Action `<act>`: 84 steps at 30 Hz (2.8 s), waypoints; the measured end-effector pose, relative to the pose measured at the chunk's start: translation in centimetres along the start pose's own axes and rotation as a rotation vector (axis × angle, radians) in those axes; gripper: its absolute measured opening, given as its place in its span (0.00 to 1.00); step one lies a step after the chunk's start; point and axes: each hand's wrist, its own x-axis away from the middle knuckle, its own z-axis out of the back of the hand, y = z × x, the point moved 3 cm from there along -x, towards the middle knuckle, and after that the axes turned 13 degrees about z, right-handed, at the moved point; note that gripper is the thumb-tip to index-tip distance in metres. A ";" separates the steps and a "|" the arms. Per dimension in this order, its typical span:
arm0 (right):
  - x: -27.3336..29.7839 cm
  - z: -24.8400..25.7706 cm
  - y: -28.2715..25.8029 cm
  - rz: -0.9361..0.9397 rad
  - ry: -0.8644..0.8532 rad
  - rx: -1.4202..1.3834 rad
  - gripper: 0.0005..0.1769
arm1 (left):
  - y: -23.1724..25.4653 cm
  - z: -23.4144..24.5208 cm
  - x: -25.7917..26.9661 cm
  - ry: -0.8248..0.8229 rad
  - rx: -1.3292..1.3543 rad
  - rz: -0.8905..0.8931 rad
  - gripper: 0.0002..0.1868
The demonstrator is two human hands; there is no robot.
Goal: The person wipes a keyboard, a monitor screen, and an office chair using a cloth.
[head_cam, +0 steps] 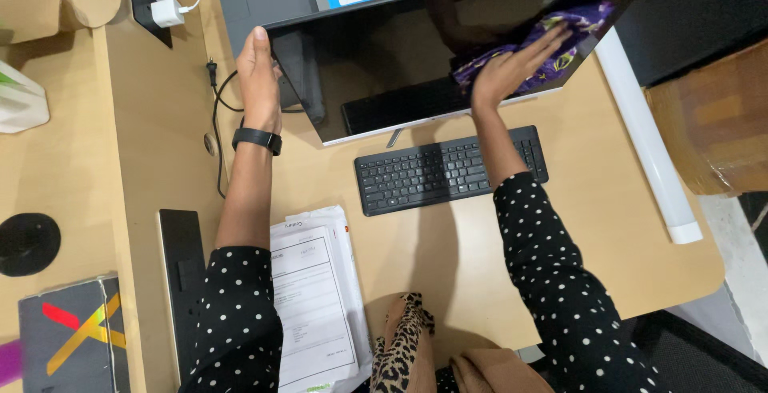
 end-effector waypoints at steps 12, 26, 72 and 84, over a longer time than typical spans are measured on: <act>12.7 -3.3 -17.9 0.863 -0.559 -0.097 0.48 | -0.1 -0.2 -0.4 0.039 -0.025 -0.031 0.21; 9.0 0.5 -11.7 1.571 -1.175 0.123 0.44 | -0.1 -0.1 -0.2 0.037 -0.022 -0.037 0.22; 32.1 -4.0 -15.2 -0.924 -1.164 -1.006 0.20 | -1.1 0.0 0.9 -0.003 -0.061 0.051 0.31; 18.0 19.1 -5.2 -0.050 -0.708 -0.398 0.22 | -12.5 -0.5 13.7 0.309 -0.263 0.017 0.26</act>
